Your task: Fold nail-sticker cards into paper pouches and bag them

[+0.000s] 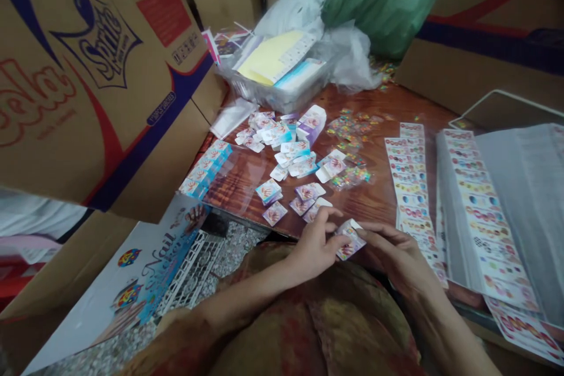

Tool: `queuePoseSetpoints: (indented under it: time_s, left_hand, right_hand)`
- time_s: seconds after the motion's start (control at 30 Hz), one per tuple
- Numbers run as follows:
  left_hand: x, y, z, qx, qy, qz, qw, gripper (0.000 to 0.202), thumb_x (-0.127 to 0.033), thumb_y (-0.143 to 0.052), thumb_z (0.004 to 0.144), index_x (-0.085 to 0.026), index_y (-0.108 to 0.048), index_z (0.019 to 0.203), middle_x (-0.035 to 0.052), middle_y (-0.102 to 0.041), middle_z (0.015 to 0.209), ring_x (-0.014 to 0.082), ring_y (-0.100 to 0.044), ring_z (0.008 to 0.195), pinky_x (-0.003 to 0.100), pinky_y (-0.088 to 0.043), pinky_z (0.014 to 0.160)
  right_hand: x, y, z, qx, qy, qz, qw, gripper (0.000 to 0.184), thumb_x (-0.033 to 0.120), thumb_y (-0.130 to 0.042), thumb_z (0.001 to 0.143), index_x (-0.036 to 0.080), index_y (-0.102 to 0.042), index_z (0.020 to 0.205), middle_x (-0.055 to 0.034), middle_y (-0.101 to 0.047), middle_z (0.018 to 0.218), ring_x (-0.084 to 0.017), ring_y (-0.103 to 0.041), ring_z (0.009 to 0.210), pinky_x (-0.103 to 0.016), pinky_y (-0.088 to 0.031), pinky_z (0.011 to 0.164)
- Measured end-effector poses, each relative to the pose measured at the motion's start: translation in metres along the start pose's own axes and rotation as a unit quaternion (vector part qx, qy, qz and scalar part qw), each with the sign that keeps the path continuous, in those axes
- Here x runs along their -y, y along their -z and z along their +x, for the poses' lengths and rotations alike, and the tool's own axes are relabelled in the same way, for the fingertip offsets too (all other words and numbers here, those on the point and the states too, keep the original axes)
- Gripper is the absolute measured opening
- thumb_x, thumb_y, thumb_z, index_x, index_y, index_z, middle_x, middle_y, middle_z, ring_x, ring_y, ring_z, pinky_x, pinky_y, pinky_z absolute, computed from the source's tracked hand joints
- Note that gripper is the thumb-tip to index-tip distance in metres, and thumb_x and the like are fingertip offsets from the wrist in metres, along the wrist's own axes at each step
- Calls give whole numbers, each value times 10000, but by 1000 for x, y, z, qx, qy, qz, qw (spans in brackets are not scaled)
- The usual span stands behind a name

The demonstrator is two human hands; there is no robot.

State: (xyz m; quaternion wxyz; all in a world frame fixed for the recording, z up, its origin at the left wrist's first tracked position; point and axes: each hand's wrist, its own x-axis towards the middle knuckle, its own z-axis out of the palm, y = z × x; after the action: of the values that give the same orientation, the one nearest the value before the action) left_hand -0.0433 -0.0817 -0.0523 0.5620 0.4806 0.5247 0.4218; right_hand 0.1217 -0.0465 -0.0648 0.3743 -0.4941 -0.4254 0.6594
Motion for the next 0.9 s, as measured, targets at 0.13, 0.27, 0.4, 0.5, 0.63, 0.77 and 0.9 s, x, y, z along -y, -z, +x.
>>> queuePoseSetpoints:
  time_s: [0.13,0.27,0.4,0.5,0.63,0.77,0.9]
  left_hand:
    - [2,6,-2,2,32,-33,999,336,-214,-591,798,-205,-412,1082,-36,-567,681,94,-522,557,180,-401,508]
    - [1,12,-5,-8,56,-51,997,341,-229,-602,776,-215,-409,1057,-35,-569,702,96,-528,564,165,-405,478]
    - [-1,16,-8,0,63,-82,995,332,-264,-608,771,-223,-418,1040,-39,-554,696,96,-514,543,163,-402,444]
    - [-4,19,-11,5,78,-98,992,329,-280,-606,771,-225,-428,1043,-30,-567,736,90,-498,521,170,-385,427]
    - [-3,27,-18,-31,16,-24,999,182,-271,-520,846,-200,-490,1011,5,-587,851,121,-557,709,220,-456,614]
    - [5,39,-28,-65,-31,133,989,257,-278,-585,837,-196,-503,1066,41,-593,1039,181,-565,968,303,-456,852]
    - [13,56,-28,-177,-68,323,927,327,-271,-627,821,-186,-489,1105,79,-566,1096,232,-550,1049,374,-444,915]
  right_hand:
    - [1,-3,-1,12,60,-48,997,224,414,-796,632,243,-765,775,-55,-735,810,-206,-671,732,-321,-547,666]
    - [6,-8,-4,47,120,-95,987,163,368,-752,713,249,-768,823,-38,-706,837,-172,-648,782,-283,-515,710]
    - [14,-12,-7,103,150,-122,976,151,353,-696,781,245,-763,863,-42,-679,848,-168,-636,791,-282,-504,699]
    - [14,-16,-10,134,172,-139,966,170,336,-638,838,250,-751,931,-42,-671,860,-165,-629,800,-285,-497,709]
    - [3,-27,-14,159,220,-199,942,239,318,-574,888,250,-709,1072,-45,-653,898,-157,-609,817,-275,-488,716]
    - [-6,-39,-5,157,247,-235,927,257,343,-540,906,222,-701,1066,-50,-665,876,-162,-622,804,-269,-490,702]
    - [-4,-48,26,5,278,-276,920,292,404,-507,909,194,-696,978,-77,-697,938,-204,-642,865,-308,-490,757]
